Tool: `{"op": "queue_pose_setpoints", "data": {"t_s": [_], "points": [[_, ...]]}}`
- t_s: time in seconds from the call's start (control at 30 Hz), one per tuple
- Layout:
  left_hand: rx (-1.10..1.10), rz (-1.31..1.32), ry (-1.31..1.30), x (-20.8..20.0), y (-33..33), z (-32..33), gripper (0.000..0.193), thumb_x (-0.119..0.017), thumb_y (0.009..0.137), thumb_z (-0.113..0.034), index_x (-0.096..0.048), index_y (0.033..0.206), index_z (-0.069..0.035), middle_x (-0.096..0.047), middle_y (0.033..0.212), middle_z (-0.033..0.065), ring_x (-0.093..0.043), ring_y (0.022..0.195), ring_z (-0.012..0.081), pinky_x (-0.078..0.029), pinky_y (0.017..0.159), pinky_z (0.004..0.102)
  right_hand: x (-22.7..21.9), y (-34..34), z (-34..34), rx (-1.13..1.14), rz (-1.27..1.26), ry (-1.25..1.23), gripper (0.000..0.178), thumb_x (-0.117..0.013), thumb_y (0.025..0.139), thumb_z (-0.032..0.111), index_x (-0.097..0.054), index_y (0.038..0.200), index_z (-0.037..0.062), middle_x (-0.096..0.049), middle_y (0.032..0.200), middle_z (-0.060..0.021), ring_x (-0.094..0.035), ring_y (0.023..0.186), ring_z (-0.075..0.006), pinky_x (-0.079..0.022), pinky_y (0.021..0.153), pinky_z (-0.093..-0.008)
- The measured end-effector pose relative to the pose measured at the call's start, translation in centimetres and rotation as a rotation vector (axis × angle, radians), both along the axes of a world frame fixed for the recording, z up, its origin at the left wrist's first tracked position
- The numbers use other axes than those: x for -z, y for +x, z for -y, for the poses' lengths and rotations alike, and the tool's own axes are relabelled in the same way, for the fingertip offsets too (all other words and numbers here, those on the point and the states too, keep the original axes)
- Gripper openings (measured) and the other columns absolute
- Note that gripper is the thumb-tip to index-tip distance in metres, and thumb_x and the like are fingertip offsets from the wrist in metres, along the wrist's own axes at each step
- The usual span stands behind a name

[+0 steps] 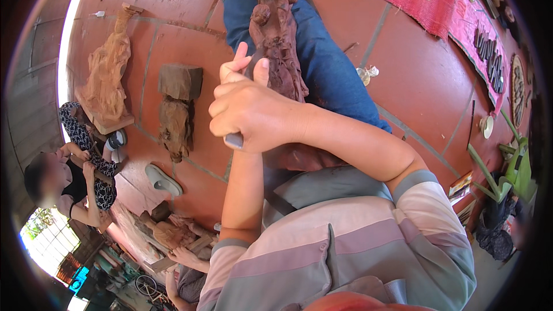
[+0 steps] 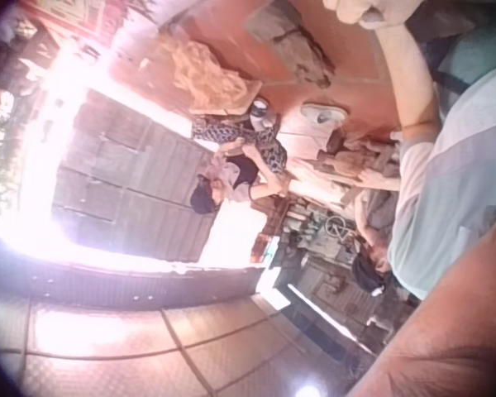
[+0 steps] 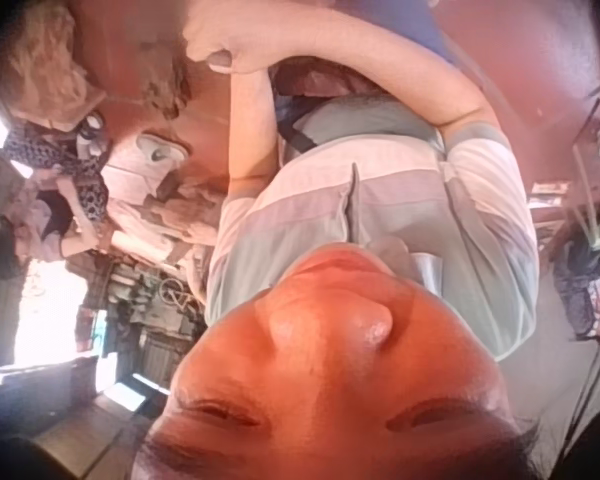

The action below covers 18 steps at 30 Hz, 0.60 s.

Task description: The person carves a piece of wood using a chisel and mallet while seated on the floor. They hold the wood with one hand and strike the chisel with the other, occasionally adjusting the wood's position.

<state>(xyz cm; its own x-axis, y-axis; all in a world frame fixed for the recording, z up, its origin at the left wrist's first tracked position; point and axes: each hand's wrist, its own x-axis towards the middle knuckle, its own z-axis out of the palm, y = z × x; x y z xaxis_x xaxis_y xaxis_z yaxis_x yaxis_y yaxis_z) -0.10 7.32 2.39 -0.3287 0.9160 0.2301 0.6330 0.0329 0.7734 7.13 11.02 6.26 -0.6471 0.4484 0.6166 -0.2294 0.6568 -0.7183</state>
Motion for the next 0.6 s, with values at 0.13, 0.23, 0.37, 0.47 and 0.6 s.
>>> {"op": "queue_pose_setpoints", "data": {"t_s": [0.13,0.23,0.37,0.47,0.6], "points": [[-0.001,0.123,0.033,0.0,0.1,0.0,0.045,-0.06,0.09,-0.037,-0.054,0.129,-0.014,-0.06,0.117,-0.0013,-0.054,0.099,0.0075,-0.041,0.088,0.0221,0.8,-0.5,0.2,0.032,0.036,0.06,0.018,-0.064,0.051,0.004,-0.047,0.057,0.0072,-0.046,0.063,-0.0052,-0.046,0.067,-0.0251,-0.039,0.066,-0.0378],[-0.016,0.057,-0.053,-0.7,-0.2,0.3,0.044,-0.061,0.089,-0.036,-0.055,0.127,-0.013,-0.06,0.116,-0.0011,-0.054,0.099,0.0076,-0.041,0.089,0.0216,0.5,-0.5,0.0,0.02,0.038,0.051,0.017,-0.064,0.051,0.005,-0.048,0.057,0.0073,-0.047,0.062,-0.0057,-0.047,0.068,-0.0258,-0.039,0.066,-0.039],[-0.036,-0.004,-0.1,-1.9,0.1,0.1,0.043,-0.062,0.088,-0.034,-0.056,0.125,-0.013,-0.06,0.115,-0.0007,-0.054,0.1,0.0077,-0.041,0.09,0.021,-0.3,-0.3,-0.1,0.009,0.017,0.023,0.016,-0.064,0.052,0.005,-0.049,0.057,0.0073,-0.049,0.062,-0.0065,-0.05,0.067,-0.0269,-0.04,0.066,-0.0402],[0.022,-0.037,-0.013,-0.4,0.0,-0.3,0.044,-0.061,0.089,-0.034,-0.054,0.127,-0.013,-0.06,0.117,0.0002,-0.054,0.101,0.0077,-0.041,0.091,0.0211,0.3,-0.5,-0.2,0.031,0.013,0.033,0.015,-0.064,0.052,0.006,-0.05,0.057,0.0073,-0.05,0.062,-0.0069,-0.05,0.067,-0.0274,-0.04,0.066,-0.0406],[0.03,-0.02,-0.09,-0.7,-0.5,-0.1,0.045,-0.06,0.089,-0.036,-0.053,0.127,-0.013,-0.06,0.118,0.0012,-0.054,0.102,0.0084,-0.041,0.092,0.0231,0.4,-0.9,-0.1,0.021,0.014,0.03,0.014,-0.064,0.052,0.007,-0.051,0.057,0.0073,-0.051,0.062,-0.0074,-0.051,0.067,-0.028,-0.04,0.065,-0.0411]]}}
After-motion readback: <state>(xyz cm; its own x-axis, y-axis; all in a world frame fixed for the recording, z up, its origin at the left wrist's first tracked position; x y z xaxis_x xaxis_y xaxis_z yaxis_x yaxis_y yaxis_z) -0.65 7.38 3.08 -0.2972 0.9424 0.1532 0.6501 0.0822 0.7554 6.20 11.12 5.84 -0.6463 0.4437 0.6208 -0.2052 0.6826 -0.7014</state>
